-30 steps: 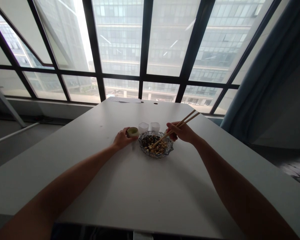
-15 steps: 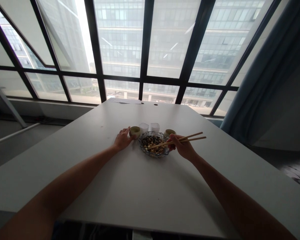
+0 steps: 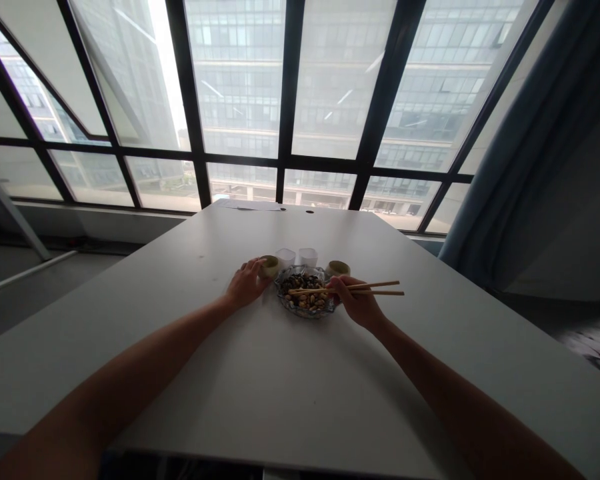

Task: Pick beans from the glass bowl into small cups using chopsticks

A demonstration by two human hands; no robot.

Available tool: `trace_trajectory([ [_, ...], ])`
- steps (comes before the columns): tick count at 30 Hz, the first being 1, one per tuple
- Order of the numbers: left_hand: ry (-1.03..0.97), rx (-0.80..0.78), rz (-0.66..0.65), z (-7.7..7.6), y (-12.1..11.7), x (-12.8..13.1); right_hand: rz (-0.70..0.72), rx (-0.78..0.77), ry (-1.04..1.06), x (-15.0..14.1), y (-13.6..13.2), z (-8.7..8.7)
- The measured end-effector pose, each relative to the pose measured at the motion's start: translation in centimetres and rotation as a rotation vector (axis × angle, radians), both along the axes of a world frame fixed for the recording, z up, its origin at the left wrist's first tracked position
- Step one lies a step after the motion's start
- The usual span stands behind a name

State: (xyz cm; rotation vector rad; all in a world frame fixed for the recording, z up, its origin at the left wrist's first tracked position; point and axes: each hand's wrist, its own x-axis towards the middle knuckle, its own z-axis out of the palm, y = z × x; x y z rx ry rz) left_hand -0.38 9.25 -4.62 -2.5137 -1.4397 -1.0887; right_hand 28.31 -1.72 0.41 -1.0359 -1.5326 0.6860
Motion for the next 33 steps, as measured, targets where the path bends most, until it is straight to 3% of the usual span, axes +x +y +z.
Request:
trace_trajectory([
  [10, -0.015, 0.060, -0.018, 0.4, -0.3, 0.1, 0.009, 0.047, -0.122, -0.1, 0.1, -0.9],
  [33, -0.042, 0.109, 0.028, 0.2, 0.0, 0.2, -0.023, 0.099, -0.132, -0.1, 0.6, -1.6],
])
